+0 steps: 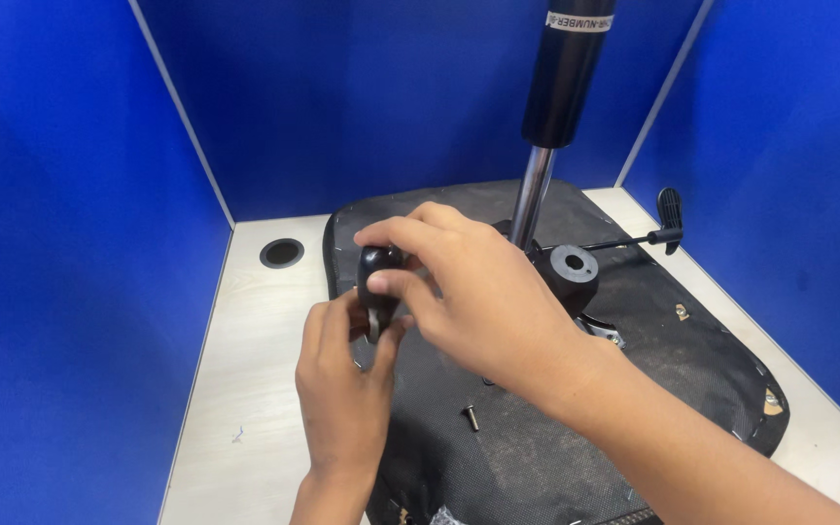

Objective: The person removes plastic wrap from a black cylindrical handle and inserts a metal bolt into its threaded end. They then rotate the handle to tighten the bolt by hand. The handle remains in the person's hands at the end of the clip.

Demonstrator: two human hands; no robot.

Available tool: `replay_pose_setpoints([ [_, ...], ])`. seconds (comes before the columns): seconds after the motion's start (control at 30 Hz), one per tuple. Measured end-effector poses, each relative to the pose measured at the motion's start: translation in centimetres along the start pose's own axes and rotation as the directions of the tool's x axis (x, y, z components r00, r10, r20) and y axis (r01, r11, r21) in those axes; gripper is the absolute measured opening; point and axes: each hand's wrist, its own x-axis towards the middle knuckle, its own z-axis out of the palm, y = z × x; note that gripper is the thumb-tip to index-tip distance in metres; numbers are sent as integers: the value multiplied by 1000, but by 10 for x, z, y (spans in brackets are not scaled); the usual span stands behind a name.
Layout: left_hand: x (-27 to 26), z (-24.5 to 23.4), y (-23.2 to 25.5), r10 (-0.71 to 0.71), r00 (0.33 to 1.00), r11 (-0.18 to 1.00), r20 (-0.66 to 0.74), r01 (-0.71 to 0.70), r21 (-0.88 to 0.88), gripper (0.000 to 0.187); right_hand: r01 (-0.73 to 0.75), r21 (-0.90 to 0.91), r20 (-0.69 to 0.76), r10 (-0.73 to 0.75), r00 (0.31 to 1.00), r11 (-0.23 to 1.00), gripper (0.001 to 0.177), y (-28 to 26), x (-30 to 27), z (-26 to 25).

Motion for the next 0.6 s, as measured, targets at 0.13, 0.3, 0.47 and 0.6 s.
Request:
replay_pose_setpoints([
  [0.13, -4, 0, -1, 10, 1000, 998, 14, -9, -61, 32, -47, -18, -20, 47, 999, 999, 33, -1, 1, 3],
  [0.3, -7, 1, -5, 164, 986, 986, -39, -166, -34, 37, 284, 16, -86, -281, 956, 959, 35, 1, -6, 5],
  [0.47, -6, -1, -4, 35, 999, 992, 39, -29, -127, 39, 239, 146, 74, -251, 965, 960, 36, 5, -14, 3],
  [0.6, 0, -1, -1, -130, 977, 982, 168, 149, -112, 30, 194, 107, 73, -203, 977, 975, 35, 3, -7, 7],
])
